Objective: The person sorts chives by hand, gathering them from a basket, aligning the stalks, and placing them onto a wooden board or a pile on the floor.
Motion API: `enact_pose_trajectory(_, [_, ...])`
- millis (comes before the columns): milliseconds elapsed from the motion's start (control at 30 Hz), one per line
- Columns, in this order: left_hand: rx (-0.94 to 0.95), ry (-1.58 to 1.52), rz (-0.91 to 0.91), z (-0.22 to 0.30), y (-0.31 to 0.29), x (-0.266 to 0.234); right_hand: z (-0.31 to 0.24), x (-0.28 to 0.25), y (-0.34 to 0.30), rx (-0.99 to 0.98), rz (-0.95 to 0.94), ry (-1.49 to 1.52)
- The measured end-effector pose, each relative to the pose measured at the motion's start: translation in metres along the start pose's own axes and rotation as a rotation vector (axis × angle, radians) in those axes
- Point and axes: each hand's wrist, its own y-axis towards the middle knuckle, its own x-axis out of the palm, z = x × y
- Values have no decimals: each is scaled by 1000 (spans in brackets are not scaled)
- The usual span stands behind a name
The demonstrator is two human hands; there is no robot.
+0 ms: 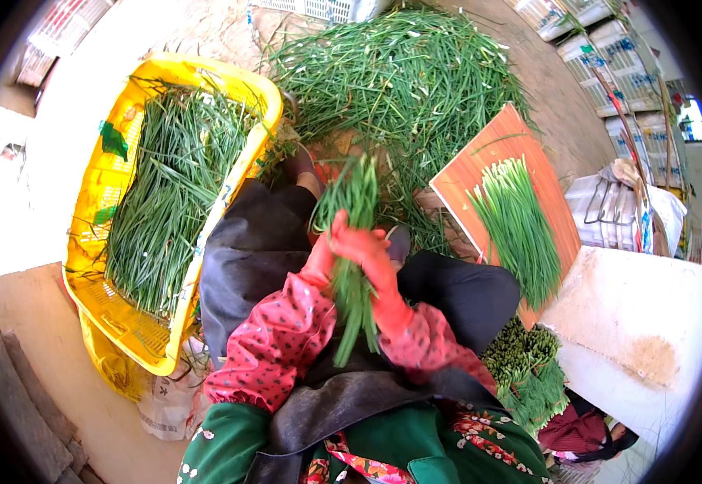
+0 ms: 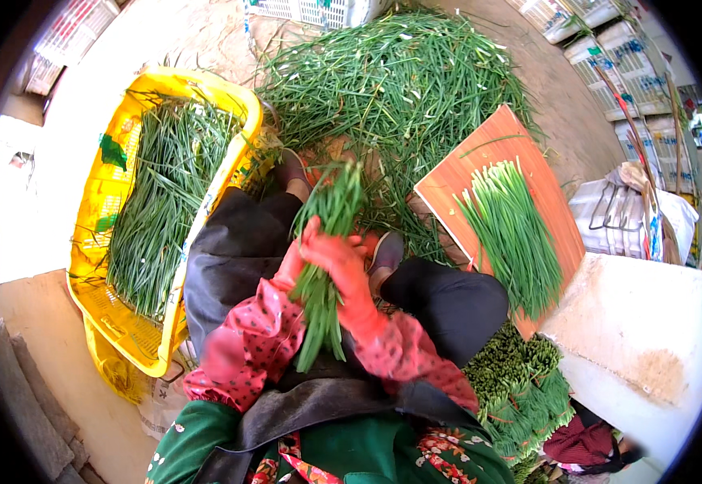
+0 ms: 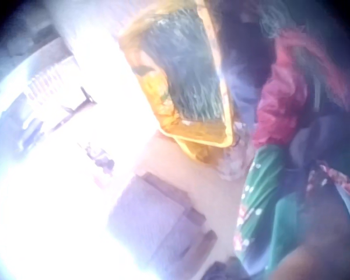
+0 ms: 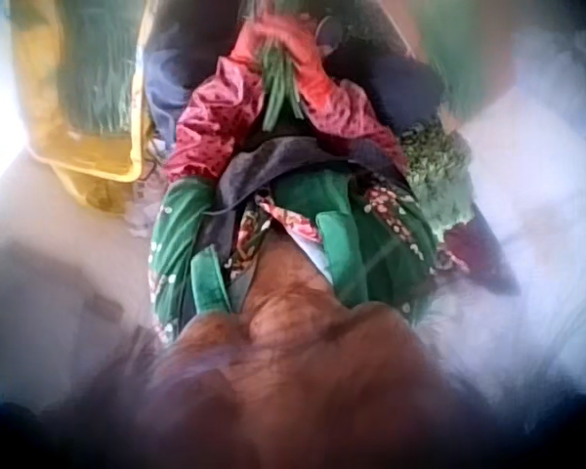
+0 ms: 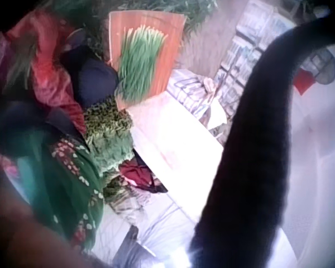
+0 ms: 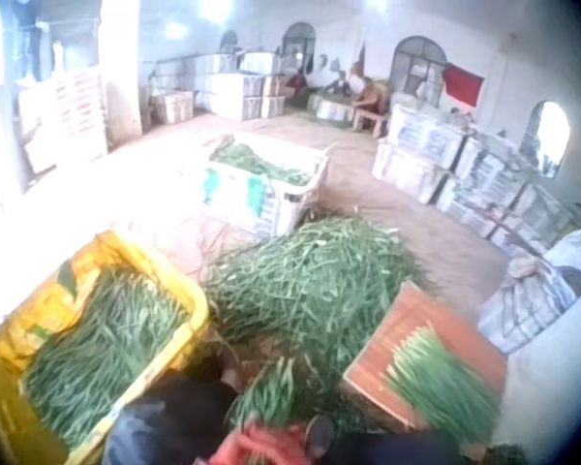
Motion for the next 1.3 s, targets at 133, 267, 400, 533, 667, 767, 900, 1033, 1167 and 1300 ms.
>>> enact_pose_trajectory(133, [372, 481, 411, -15, -38, 16, -13, -16, -51, 462, -8, 362])
enact_pose_trajectory(267, [251, 648, 497, -25, -91, 68, 28, -28, -24, 1006, 244, 934])
enact_pose_trajectory(400, [121, 654, 509, -33, -161, 64, 79, 9, -2, 888, 393, 1579])
enact_pose_trajectory(533, [164, 520, 628, -50, -232, 42, 86, 37, 0, 1024, 269, 1492])
enact_pose_trajectory(667, [203, 530, 730, -71, -267, 26, 89, 68, 1, 1261, 455, 1211])
enact_pose_trajectory(767, [180, 462, 729, -81, -289, 9, 161, 22, -27, 1129, 345, 1625])
enact_pose_trajectory(900, [182, 456, 749, -88, -300, 2, 126, -42, 8, 1141, 134, 420])
enact_pose_trajectory(1033, [177, 495, 784, -85, -293, -5, 38, 2, 26, 591, -614, 123])
enact_pose_trajectory(1167, [219, 501, 810, -87, -295, 0, 41, 44, 18, 848, -538, 77])
enact_pose_trajectory(1300, [218, 490, 797, -87, -295, -2, 91, 3, 25, 1118, -166, 361])
